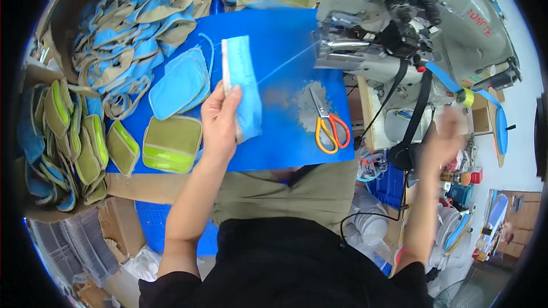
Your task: Sewing and assembling small fabric pouches using a industrial sewing machine.
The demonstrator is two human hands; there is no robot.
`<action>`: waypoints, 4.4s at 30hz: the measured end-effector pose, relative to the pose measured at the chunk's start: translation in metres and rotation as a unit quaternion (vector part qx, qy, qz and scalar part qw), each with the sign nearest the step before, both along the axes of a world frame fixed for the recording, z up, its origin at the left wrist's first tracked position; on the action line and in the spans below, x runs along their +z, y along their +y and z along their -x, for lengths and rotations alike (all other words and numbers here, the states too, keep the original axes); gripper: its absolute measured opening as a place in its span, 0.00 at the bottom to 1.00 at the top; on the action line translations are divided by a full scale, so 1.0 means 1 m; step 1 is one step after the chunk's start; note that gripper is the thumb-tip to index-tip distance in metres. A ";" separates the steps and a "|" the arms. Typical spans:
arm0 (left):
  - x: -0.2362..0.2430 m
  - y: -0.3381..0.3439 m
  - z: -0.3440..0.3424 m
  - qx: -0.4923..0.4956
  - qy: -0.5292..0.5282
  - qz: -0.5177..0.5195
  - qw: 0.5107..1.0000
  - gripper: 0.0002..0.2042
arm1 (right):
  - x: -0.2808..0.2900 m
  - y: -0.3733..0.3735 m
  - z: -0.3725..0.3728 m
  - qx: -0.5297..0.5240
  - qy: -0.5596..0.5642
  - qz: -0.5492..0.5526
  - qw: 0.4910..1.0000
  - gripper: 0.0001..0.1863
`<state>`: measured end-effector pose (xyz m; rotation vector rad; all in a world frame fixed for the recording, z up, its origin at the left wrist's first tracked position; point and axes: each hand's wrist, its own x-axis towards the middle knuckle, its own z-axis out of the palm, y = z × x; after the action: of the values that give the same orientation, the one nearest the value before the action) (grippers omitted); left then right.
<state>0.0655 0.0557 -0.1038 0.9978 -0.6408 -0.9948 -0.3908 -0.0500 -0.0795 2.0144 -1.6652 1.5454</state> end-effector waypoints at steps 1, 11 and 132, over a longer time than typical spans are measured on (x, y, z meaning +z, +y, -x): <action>-0.003 0.000 0.007 -0.005 0.020 0.006 1.000 0.10 | -0.004 0.044 -0.072 0.060 0.045 -0.165 0.983 0.17; -0.004 -0.001 0.008 -0.103 0.168 -0.015 0.980 0.24 | -0.089 0.052 -0.137 0.226 -0.003 -0.551 0.804 0.46; -0.061 0.093 0.085 -0.247 -0.093 -0.076 0.962 0.26 | -0.081 0.129 -0.151 0.215 -0.603 -0.462 0.614 0.29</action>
<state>-0.0197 0.1483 -0.1644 1.0999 -1.0137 -1.4127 -0.2398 0.0794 -0.1608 1.6381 -3.1060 3.1680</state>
